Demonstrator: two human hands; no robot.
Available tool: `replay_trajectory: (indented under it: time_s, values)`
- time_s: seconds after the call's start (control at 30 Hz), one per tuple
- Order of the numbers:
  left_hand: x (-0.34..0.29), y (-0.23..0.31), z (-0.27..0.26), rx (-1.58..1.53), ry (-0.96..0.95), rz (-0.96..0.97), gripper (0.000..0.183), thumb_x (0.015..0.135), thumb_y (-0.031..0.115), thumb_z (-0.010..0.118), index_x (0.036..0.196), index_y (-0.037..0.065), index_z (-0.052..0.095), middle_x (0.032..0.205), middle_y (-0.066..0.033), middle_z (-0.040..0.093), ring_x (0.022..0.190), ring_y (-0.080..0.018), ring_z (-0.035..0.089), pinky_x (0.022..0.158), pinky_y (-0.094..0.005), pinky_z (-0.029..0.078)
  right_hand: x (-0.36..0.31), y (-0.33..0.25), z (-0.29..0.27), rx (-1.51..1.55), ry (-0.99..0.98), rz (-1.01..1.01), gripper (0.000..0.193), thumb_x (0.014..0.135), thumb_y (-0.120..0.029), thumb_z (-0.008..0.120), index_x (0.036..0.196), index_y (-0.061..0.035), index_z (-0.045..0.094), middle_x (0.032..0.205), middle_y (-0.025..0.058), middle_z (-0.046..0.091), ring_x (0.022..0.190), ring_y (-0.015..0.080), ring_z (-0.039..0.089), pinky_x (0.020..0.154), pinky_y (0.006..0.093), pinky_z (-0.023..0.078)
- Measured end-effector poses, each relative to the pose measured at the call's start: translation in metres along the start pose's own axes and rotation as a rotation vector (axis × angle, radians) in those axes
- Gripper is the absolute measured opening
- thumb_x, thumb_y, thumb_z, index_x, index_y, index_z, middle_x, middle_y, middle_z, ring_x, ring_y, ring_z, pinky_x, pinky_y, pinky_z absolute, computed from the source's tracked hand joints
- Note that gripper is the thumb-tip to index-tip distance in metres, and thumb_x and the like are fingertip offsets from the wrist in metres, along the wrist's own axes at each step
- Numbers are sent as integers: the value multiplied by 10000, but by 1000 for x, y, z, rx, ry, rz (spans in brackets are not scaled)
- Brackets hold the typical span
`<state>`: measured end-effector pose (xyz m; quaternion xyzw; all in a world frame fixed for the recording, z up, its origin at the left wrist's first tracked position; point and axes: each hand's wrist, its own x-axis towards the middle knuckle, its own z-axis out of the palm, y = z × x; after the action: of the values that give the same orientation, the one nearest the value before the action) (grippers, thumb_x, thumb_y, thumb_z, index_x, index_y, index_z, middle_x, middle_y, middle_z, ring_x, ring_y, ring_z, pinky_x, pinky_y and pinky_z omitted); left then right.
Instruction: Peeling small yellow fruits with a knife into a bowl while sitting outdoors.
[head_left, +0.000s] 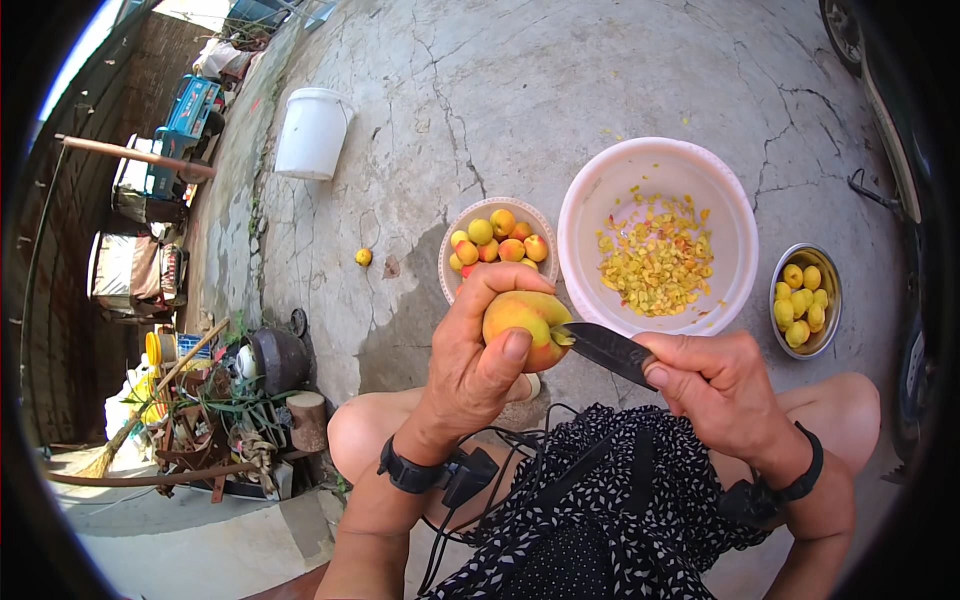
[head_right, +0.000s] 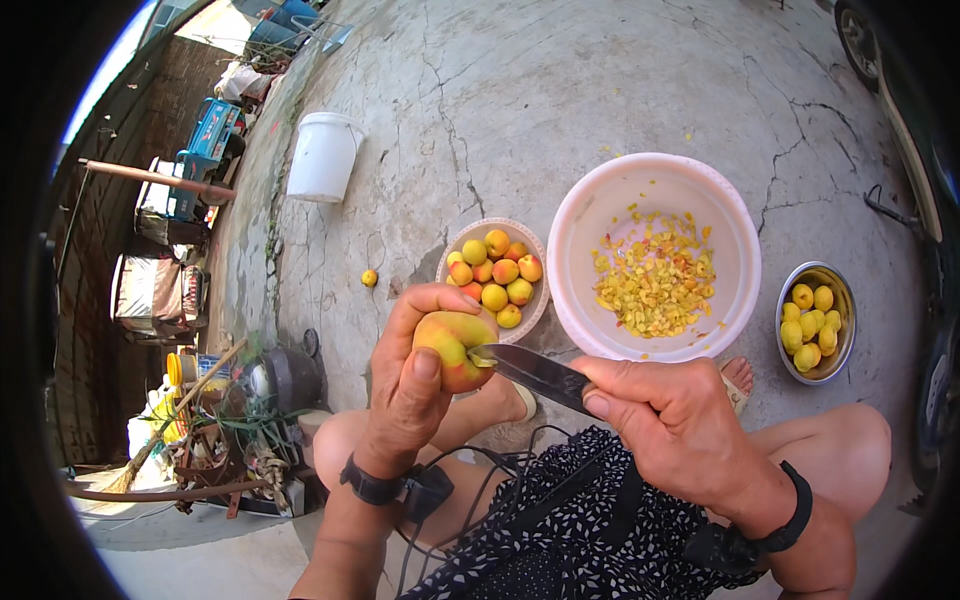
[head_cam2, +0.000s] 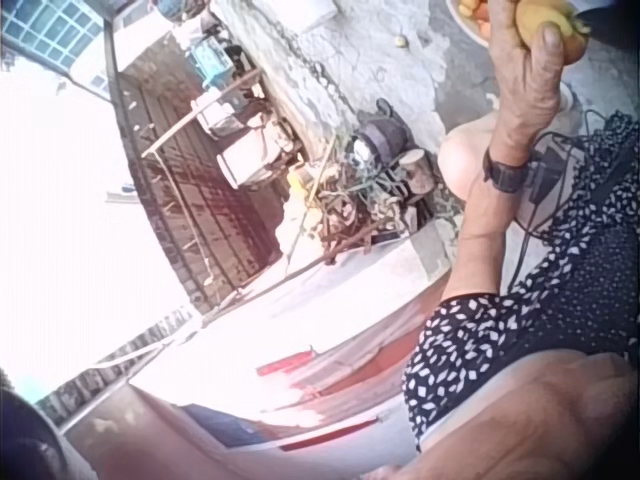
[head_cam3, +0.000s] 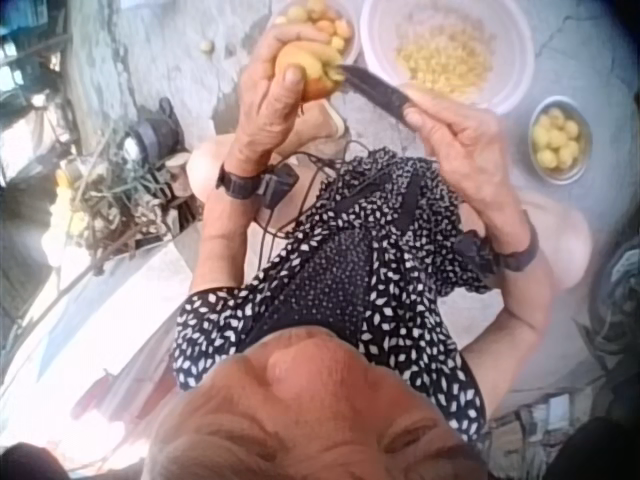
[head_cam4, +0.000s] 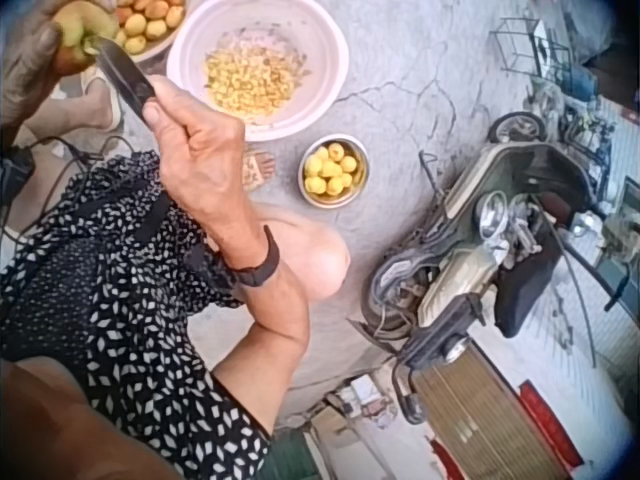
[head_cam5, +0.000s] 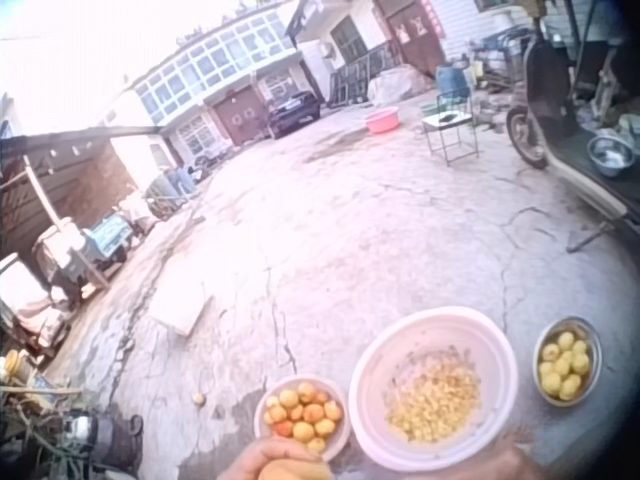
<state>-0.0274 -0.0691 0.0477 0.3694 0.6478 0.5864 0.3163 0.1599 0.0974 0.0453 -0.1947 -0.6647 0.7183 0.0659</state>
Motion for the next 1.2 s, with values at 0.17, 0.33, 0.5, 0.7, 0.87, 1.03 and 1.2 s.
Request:
replay_trajectory:
  time_s: [0.17, 0.33, 0.5, 0.7, 0.87, 1.03, 1.2]
  values:
    - [-2, -2, -2, -7, -6, 56, 616, 940, 519, 662, 1272, 21, 514, 1156, -85, 580, 1032, -158, 606, 932, -295, 492, 1, 3, 1, 58, -19, 74, 266, 945, 6, 612, 1190, -3, 715, 648, -44, 563, 582, 23, 480, 529, 198, 394]
    - [-2, 4, 3, -69, -27, 77, 639, 918, 440, 725, 1322, 19, 463, 1223, -93, 554, 1109, -194, 606, 987, -336, 495, -2, 5, -3, 79, -41, 92, 279, 954, -24, 621, 1218, -19, 710, 633, -42, 558, 565, 26, 496, 516, 202, 405]
    - [-3, 1, 8, -128, -17, 112, 669, 893, 392, 762, 1345, 23, 435, 1268, -99, 535, 1146, -213, 592, 1013, -368, 486, -2, 3, -8, 100, -104, 132, 287, 973, -49, 601, 1241, -17, 698, 624, -41, 550, 558, 26, 494, 511, 201, 401]
    - [7, -10, 3, 88, -81, 375, 650, 886, 408, 753, 1324, 77, 407, 1217, -221, 564, 1128, -282, 585, 927, -387, 515, 0, 2, -13, 156, -170, 178, 307, 984, -62, 591, 1273, 3, 672, 623, -45, 544, 549, 22, 483, 520, 193, 396]
    - [5, -13, 5, 140, -49, 437, 621, 841, 240, 806, 1317, 69, 446, 1264, -213, 574, 1167, -284, 568, 1041, -430, 435, 0, -3, -15, 207, -188, 256, 302, 991, -80, 590, 1267, 13, 671, 628, -47, 545, 552, 18, 481, 520, 187, 386]
    - [6, -16, 3, 285, -22, 508, 600, 815, 116, 829, 1282, 72, 454, 1279, -215, 566, 1193, -282, 555, 1041, -429, 440, -3, 0, -9, 245, -166, 299, 288, 1001, -96, 584, 1249, 19, 677, 625, -49, 543, 552, 16, 476, 516, 184, 377]
    - [12, -16, 10, 18, -1, 411, 620, 779, 25, 843, 1256, 72, 449, 1314, -198, 534, 1226, -279, 541, 1052, -413, 451, 0, 0, -9, 234, -82, 276, 252, 1010, -112, 576, 1183, 16, 706, 621, -53, 541, 556, 13, 463, 511, 189, 372]
